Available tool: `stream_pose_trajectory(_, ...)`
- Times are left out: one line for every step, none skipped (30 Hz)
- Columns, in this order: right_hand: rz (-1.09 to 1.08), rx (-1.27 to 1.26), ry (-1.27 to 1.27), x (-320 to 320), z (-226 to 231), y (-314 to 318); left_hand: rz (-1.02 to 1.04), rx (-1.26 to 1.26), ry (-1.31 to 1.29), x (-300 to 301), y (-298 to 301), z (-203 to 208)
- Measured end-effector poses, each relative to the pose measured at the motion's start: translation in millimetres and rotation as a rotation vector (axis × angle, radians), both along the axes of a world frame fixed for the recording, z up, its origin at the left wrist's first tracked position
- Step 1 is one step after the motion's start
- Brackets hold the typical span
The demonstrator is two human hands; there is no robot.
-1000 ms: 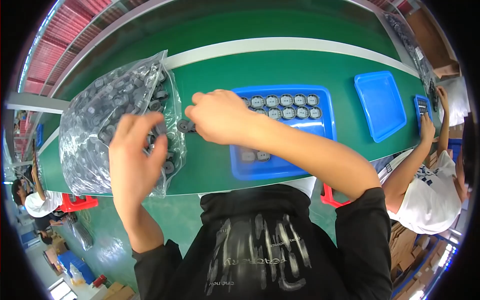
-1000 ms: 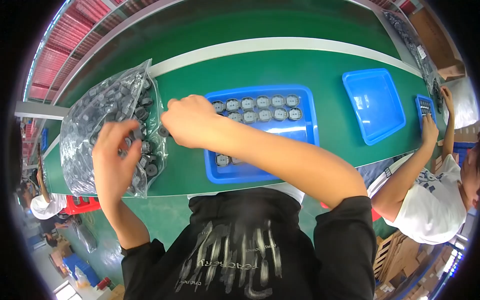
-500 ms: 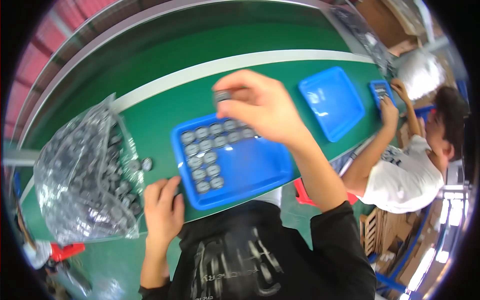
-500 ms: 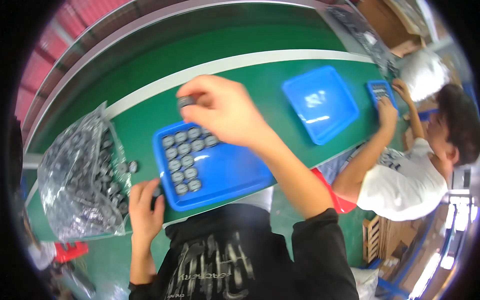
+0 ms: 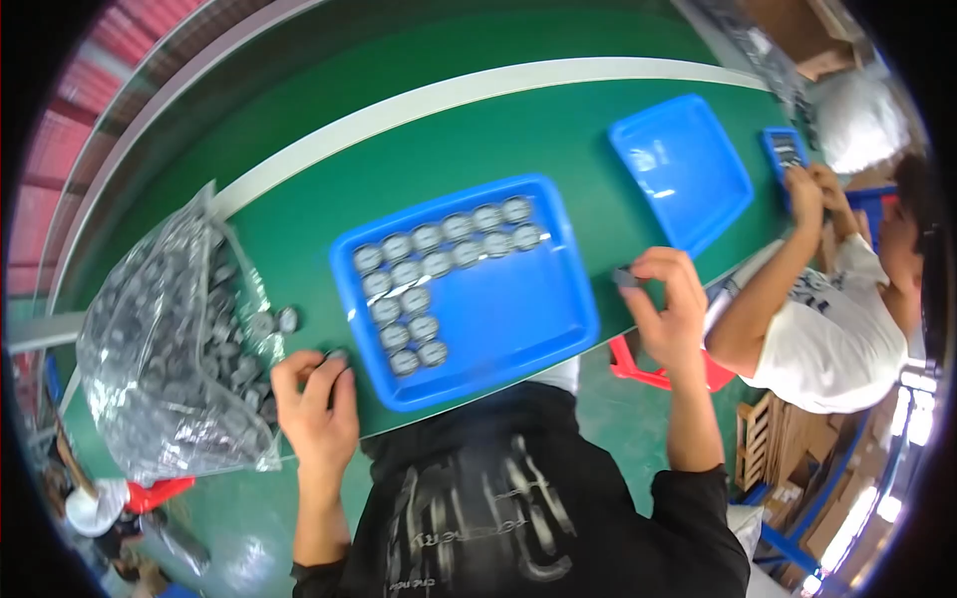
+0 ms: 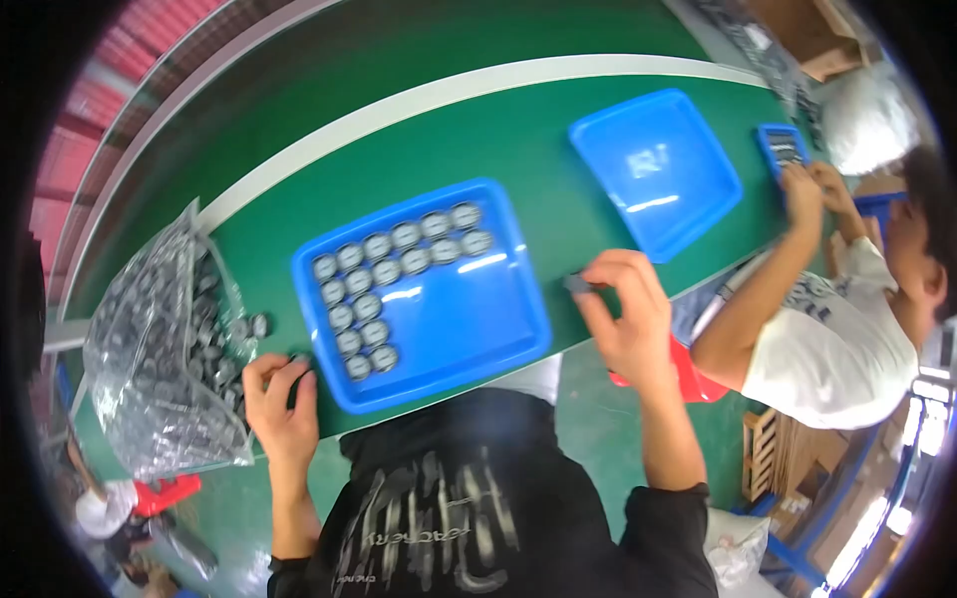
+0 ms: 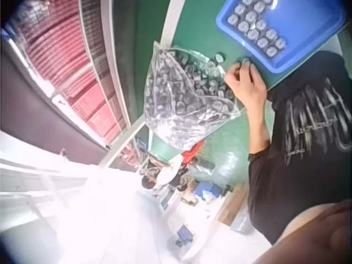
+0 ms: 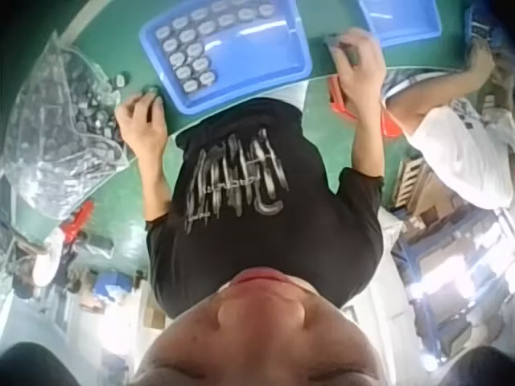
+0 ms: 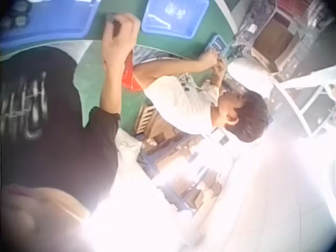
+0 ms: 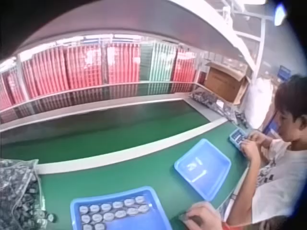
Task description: The person arranges small electronic components into a blue tray by hand.
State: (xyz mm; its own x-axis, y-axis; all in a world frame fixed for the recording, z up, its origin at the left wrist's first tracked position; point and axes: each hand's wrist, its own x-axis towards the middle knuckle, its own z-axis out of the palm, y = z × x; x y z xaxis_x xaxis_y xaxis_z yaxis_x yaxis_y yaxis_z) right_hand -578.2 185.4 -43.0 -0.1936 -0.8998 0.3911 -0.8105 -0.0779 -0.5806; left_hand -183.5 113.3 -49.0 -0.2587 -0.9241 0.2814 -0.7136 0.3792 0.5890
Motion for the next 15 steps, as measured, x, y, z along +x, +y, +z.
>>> stream_pose_trajectory(0.075,-0.009,0.041,-1,-2,-3,-0.021,-0.040,-0.022,1,0,-1)
stream_pose_trajectory(0.128,0.009,0.089,-3,-4,-6,-0.039,-0.071,-0.018,2,0,-2)
stream_pose_trajectory(0.132,0.028,0.084,-5,-2,-6,-0.031,-0.053,-0.020,3,2,-3)
stream_pose_trajectory(0.177,0.054,0.127,-7,0,-5,-0.019,-0.049,-0.030,4,3,-4)
stream_pose_trajectory(0.227,0.042,0.165,-8,3,-3,-0.013,-0.076,-0.038,5,3,-5)
stream_pose_trajectory(0.216,0.088,0.172,-9,6,0,0.004,-0.086,-0.049,6,3,-6)
stream_pose_trajectory(0.208,0.121,0.172,-9,8,2,0.008,-0.078,-0.060,6,4,-7)
stream_pose_trajectory(0.184,0.180,0.171,-8,9,5,-0.021,-0.095,-0.042,6,4,-7)
stream_pose_trajectory(0.174,0.187,0.136,-6,7,6,-0.015,-0.109,-0.069,5,4,-7)
stream_pose_trajectory(0.162,0.172,0.145,-5,5,7,-0.005,-0.128,-0.096,5,4,-8)
stream_pose_trajectory(0.173,0.141,0.130,-4,3,7,-0.005,-0.114,-0.066,4,4,-8)
stream_pose_trajectory(0.187,0.114,0.107,-4,0,7,0.008,-0.087,-0.077,3,4,-8)
stream_pose_trajectory(0.173,0.078,0.095,-4,-2,6,-0.001,-0.097,-0.067,3,4,-8)
stream_pose_trajectory(0.173,0.077,0.088,-4,-3,6,-0.006,-0.104,-0.055,3,4,-9)
stream_pose_trajectory(0.170,0.044,0.121,-5,-3,7,-0.010,-0.137,-0.082,2,5,-9)
